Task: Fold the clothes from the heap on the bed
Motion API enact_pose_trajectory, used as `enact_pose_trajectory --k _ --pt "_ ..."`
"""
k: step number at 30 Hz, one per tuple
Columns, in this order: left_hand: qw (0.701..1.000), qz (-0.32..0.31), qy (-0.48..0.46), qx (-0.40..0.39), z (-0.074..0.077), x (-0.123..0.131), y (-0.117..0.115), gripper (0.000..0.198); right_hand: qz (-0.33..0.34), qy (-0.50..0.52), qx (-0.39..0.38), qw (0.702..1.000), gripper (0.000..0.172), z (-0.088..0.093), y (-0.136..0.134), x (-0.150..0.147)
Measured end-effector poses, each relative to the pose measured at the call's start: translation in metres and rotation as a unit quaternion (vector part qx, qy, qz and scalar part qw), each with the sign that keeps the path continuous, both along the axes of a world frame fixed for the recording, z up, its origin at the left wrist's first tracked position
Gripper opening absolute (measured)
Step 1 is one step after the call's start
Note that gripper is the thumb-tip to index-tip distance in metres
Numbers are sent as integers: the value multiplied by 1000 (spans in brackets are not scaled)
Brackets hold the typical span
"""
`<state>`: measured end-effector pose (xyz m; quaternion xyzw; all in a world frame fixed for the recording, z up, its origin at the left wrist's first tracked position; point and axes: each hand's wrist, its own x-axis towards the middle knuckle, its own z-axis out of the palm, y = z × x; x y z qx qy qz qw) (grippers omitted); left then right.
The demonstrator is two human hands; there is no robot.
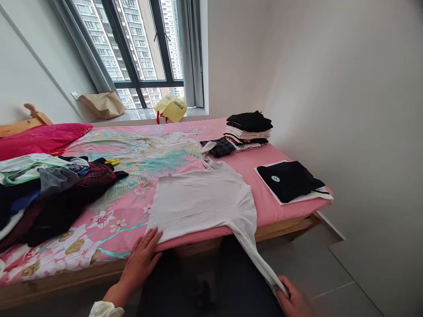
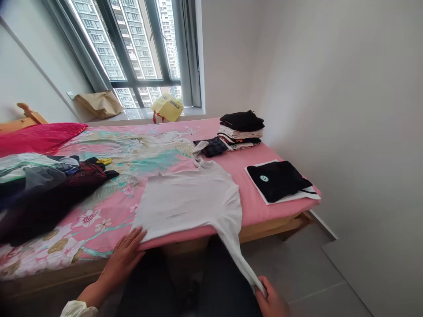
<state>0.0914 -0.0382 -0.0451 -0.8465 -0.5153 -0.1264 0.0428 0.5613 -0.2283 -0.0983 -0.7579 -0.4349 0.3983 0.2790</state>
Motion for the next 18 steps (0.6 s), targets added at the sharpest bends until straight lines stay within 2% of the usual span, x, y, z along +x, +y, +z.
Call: enact_pose_trajectory --k 2,5,8,10,11,13,15,16,18 --pt "1000 -16 -4 16 -6 -12 -2 53 15 28 23 999 28 16 7 0" --pt "999 -2 -22 46 -13 -9 -2 52 16 100 50 994 24 48 20 -12" --pt "996 26 -44 73 -16 3 0 51 17 216 47 975 35 81 32 -35" --pt "995 33 -49 80 -17 5 1 53 62 246 43 966 41 95 39 -45" --pt "995 30 -48 79 -17 4 2 54 94 222 42 970 41 98 43 -47" --pt "996 12 -46 75 -16 -4 4 54 128 111 60 984 39 96 50 -42" --pt "997 -12 -44 68 -14 -16 7 54 118 -27 113 986 36 88 60 -27" --pt "997 -22 -41 66 -13 -22 9 55 109 -93 153 978 33 83 66 -17" --pt "997 -35 -33 67 -11 -35 14 58 121 -217 235 940 38 73 79 0"
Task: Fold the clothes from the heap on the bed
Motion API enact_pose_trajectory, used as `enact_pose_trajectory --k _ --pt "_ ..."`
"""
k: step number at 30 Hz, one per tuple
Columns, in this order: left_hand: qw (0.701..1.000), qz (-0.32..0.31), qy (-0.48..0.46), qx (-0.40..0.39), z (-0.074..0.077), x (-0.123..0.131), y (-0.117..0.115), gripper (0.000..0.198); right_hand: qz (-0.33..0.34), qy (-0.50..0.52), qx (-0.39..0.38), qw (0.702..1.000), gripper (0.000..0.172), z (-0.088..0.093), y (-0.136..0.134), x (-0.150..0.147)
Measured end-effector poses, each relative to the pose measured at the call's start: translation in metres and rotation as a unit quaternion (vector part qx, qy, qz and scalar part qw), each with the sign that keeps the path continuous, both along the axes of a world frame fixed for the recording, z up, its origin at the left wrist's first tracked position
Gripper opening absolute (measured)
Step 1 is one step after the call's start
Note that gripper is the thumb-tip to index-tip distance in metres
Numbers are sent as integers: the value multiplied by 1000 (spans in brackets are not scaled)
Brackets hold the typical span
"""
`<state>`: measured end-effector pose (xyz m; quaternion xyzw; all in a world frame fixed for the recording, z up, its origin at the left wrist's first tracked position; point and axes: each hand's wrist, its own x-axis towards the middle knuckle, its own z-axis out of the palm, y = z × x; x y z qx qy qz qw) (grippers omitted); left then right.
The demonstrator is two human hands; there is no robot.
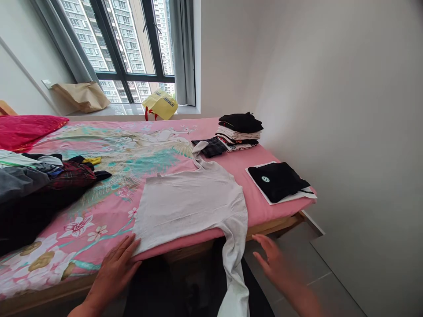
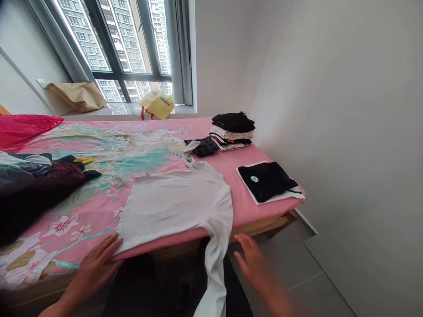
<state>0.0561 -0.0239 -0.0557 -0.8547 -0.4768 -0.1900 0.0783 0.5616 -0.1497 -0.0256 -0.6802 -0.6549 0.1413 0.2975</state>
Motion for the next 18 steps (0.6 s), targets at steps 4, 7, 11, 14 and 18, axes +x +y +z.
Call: enact_pose_trajectory --k 4,7,11,14,18 --pt "1000 -5 18 -5 6 -16 10 60 86 -216 96 968 67 -17 23 16" --pt "999 -21 30 -17 12 -18 14 58 162 -255 138 943 72 -33 32 10" --pt "998 -48 31 -23 17 -14 12 45 283 -230 163 917 56 -48 33 -7" --pt "997 -61 23 -33 15 -14 8 37 325 -200 151 912 40 -42 31 -15" --pt "996 -65 7 -54 11 -20 9 31 302 -115 122 938 32 -13 35 -15"
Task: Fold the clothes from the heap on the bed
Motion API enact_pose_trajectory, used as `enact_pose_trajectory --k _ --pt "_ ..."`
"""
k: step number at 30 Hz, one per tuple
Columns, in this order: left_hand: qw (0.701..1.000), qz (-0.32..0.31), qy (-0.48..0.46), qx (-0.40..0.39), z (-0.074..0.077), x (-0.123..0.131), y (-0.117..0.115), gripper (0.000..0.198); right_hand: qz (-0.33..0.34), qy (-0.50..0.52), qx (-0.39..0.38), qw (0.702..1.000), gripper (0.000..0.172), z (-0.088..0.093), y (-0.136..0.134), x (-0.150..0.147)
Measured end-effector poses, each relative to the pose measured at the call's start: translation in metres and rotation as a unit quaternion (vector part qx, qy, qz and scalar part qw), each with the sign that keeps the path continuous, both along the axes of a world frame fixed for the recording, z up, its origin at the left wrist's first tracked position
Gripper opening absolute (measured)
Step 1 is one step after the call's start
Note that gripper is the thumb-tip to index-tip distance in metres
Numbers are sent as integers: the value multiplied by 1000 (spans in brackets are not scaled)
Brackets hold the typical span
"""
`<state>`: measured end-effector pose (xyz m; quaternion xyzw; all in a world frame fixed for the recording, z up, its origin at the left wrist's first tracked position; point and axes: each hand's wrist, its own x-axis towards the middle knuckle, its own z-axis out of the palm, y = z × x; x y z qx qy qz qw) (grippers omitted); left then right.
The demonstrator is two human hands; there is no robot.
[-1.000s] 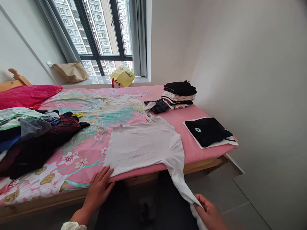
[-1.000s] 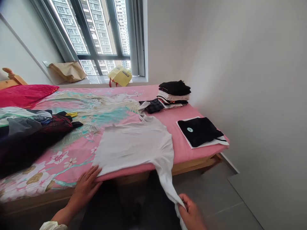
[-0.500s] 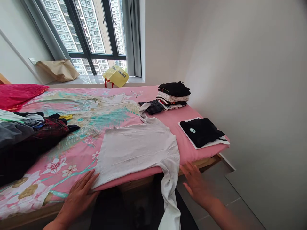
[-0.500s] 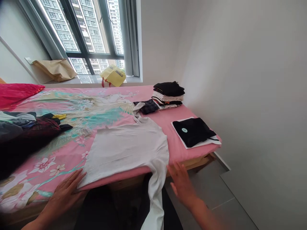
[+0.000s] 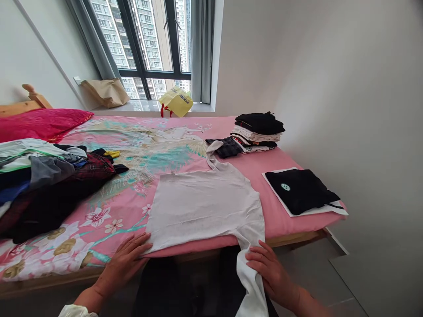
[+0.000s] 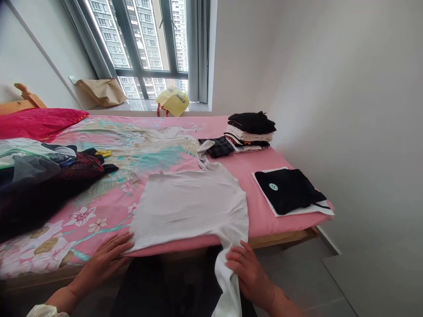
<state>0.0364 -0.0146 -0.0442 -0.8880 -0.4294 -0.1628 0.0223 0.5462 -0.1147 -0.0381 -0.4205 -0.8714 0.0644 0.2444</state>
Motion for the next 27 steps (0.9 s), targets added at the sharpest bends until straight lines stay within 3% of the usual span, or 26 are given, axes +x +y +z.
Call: enact_pose_trajectory --k 5,9,13,16,18,20,23,27 --pt "999 1 -5 -48 12 -1 11 30 -88 195 -78 974 23 50 43 -1" --pt "993 -17 -4 -115 40 15 17 22 -161 328 -212 906 25 89 119 -7" --pt "972 -34 -39 -231 67 32 34 21 -183 369 -328 850 28 115 203 -11" --pt "941 56 -151 -299 80 36 66 30 -234 368 -370 820 35 119 252 -9" --pt "900 148 -262 -315 86 36 90 38 -281 365 -359 812 40 117 271 -3" --pt "848 226 -347 -331 87 36 108 44 -332 354 -343 804 44 110 275 5" --pt "786 301 -384 -379 76 38 113 58 -373 332 -334 799 45 97 254 18" --pt "773 335 -366 -395 57 41 104 64 -341 296 -372 811 47 78 202 32"
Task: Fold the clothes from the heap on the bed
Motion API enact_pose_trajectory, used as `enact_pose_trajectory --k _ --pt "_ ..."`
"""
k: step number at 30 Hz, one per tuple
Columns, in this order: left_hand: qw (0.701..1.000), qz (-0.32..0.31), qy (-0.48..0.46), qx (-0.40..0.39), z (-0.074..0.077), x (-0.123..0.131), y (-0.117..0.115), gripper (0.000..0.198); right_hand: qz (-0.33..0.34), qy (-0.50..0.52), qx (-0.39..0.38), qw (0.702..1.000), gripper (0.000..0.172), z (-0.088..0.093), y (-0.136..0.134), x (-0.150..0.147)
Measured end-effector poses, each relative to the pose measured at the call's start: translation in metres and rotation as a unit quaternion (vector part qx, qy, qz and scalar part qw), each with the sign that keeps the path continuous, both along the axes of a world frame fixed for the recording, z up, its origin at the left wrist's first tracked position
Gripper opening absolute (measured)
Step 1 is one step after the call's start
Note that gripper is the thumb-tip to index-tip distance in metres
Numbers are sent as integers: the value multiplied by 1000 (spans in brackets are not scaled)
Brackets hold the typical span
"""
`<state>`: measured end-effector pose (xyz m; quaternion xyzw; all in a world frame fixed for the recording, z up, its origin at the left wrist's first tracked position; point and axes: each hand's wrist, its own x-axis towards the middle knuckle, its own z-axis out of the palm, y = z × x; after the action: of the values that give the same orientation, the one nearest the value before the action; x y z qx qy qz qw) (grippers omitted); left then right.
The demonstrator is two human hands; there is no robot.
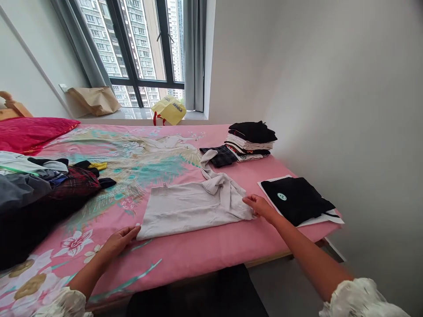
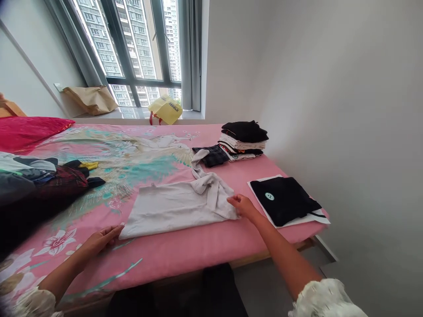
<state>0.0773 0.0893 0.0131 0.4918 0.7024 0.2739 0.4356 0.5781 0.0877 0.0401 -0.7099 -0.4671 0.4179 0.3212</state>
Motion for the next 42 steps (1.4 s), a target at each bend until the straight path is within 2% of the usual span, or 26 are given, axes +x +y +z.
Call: enact_pose_trajectory --k 3,5,7,10,12,15,18,22,25,27,29,31,34,38,42 --pt "999 7 35 -14 -4 1 3 60 100 -35 19 994 42 -14 -28 7" --pt "998 11 52 -38 -2 2 7 58 133 -65 63 987 29 -22 -36 10" --pt "998 4 41 -52 -1 3 9 56 105 -71 74 989 19 -29 -39 10" --pt "1000 -20 13 -15 -2 4 4 48 51 -13 39 998 26 -33 -37 7" --pt "999 -25 24 16 -4 4 0 45 50 35 34 998 29 -33 -36 5" --pt "996 -21 66 47 -8 3 3 53 64 55 -3 996 34 -31 -35 3" --pt "988 -34 128 83 -8 6 16 61 57 40 -46 996 32 -34 -32 1" --pt "967 -80 208 122 -4 20 41 57 43 54 -22 997 26 -40 -28 0" --pt "959 -111 241 103 0 28 54 53 49 84 -18 995 28 -38 -29 0" --pt "959 -119 248 72 4 28 59 40 59 86 -36 994 31 -35 -31 2" --pt "962 -131 236 42 8 25 59 25 69 81 -53 993 34 -33 -32 5" --pt "966 -148 211 21 13 18 54 19 74 90 -53 992 34 -34 -32 10" --pt "980 -152 130 -24 13 5 43 32 69 131 -18 989 34 -38 -30 16" --pt "981 -140 -10 -131 2 -7 26 48 83 148 -4 985 34 -44 -29 18" --pt "985 -101 -120 -77 -2 -7 12 50 73 105 20 992 34 -42 -31 15"
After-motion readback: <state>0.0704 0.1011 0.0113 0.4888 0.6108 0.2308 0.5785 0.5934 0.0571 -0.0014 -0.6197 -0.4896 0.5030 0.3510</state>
